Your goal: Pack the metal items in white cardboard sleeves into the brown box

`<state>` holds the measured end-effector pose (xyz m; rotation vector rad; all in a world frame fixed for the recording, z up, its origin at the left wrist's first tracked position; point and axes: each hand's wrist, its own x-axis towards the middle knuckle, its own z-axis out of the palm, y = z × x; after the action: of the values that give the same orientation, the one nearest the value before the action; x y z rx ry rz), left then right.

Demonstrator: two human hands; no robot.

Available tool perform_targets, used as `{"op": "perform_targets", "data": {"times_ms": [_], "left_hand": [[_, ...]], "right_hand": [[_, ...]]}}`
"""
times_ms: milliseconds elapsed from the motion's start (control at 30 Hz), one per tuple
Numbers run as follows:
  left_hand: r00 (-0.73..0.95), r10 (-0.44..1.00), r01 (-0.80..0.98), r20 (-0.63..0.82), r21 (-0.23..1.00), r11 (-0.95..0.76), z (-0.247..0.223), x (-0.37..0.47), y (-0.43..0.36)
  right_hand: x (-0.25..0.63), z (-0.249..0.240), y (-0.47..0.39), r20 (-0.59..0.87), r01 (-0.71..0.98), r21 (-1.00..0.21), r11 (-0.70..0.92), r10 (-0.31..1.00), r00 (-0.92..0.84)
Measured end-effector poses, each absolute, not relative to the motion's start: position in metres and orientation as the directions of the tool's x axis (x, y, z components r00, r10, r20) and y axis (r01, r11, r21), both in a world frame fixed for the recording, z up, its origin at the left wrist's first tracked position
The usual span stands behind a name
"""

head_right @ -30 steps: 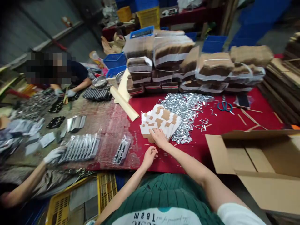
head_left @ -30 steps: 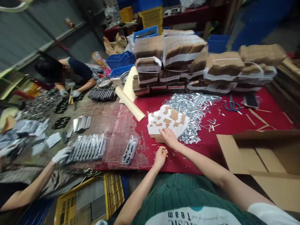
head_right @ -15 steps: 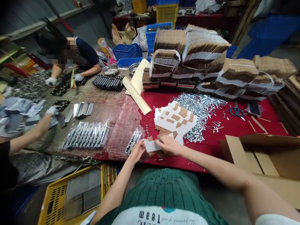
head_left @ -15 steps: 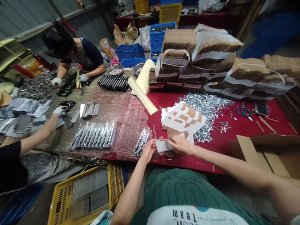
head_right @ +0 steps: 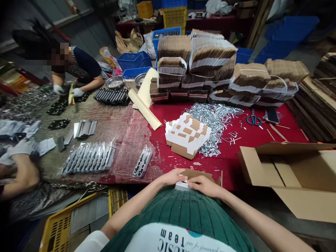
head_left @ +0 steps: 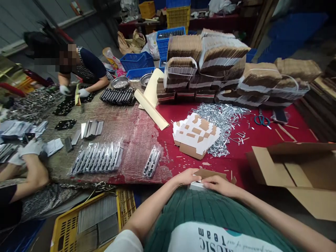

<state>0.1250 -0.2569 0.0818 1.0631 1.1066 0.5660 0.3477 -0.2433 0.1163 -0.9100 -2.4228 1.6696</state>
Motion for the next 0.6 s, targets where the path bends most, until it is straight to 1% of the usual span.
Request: {"op": "perform_targets", "data": {"times_ms": [33, 67, 100, 133, 167, 200, 233, 300, 333, 400, 433, 467, 500, 567, 600], "left_hand": [[0.404, 0.798, 0.146, -0.447, 0.893, 0.426, 0.076, 0.130, -0.254], [0.409, 0.793, 0.146, -0.452, 0.890, 0.432, 0.071, 0.132, -0.253], [0.397, 0.800, 0.135, -0.451, 0.890, 0.435, 0.068, 0.131, -0.251], [0.360, 0.821, 0.134, -0.444, 0.895, 0.426, 0.066, 0.129, -0.251], [0.319, 0.840, 0.152, -0.440, 0.898, 0.412, 0.065, 0.127, -0.250], [0.289, 0.853, 0.193, -0.435, 0.899, 0.394, 0.066, 0.125, -0.250], [0.277, 0.861, 0.253, -0.427, 0.896, 0.364, 0.069, 0.124, -0.251], [0.330, 0.862, 0.390, -0.385, 0.887, 0.246, 0.080, 0.122, -0.252], [0.401, 0.846, 0.442, -0.352, 0.883, 0.158, 0.086, 0.122, -0.253], [0.572, 0.765, 0.483, -0.297, 0.875, -0.022, 0.099, 0.122, -0.254], [0.637, 0.711, 0.490, -0.298, 0.868, -0.076, 0.104, 0.122, -0.253], [0.680, 0.661, 0.503, -0.319, 0.858, -0.103, 0.106, 0.123, -0.252], [0.696, 0.623, 0.531, -0.358, 0.841, -0.110, 0.107, 0.124, -0.249], [0.669, 0.572, 0.635, -0.474, 0.765, -0.109, 0.101, 0.127, -0.243], [0.639, 0.553, 0.697, -0.535, 0.706, -0.122, 0.096, 0.128, -0.241]], "right_hand": [[0.350, 0.115, -0.243, -0.180, 0.463, -0.829, 0.313, 0.634, -0.752], [0.354, 0.112, -0.243, -0.051, 0.526, -0.765, 0.372, 0.779, -0.625], [0.358, 0.109, -0.245, 0.088, 0.608, -0.692, 0.388, 0.882, -0.463], [0.361, 0.104, -0.247, 0.199, 0.682, -0.631, 0.370, 0.927, -0.318], [0.365, 0.098, -0.249, 0.257, 0.730, -0.586, 0.352, 0.935, -0.245], [0.367, 0.093, -0.252, 0.255, 0.747, -0.560, 0.359, 0.932, -0.257], [0.369, 0.088, -0.254, 0.202, 0.733, -0.550, 0.400, 0.916, -0.347], [0.374, 0.080, -0.253, 0.050, 0.639, -0.600, 0.481, 0.820, -0.570], [0.377, 0.078, -0.251, -0.007, 0.615, -0.648, 0.450, 0.804, -0.595], [0.383, 0.075, -0.241, -0.109, 0.625, -0.734, 0.263, 0.864, -0.491], [0.386, 0.074, -0.236, -0.162, 0.625, -0.762, 0.172, 0.883, -0.441], [0.386, 0.072, -0.231, -0.217, 0.617, -0.778, 0.116, 0.873, -0.437], [0.385, 0.069, -0.226, -0.274, 0.609, -0.787, 0.101, 0.826, -0.492], [0.377, 0.061, -0.221, -0.377, 0.613, -0.775, 0.155, 0.664, -0.646], [0.371, 0.057, -0.220, -0.420, 0.634, -0.750, 0.190, 0.604, -0.678]]}}
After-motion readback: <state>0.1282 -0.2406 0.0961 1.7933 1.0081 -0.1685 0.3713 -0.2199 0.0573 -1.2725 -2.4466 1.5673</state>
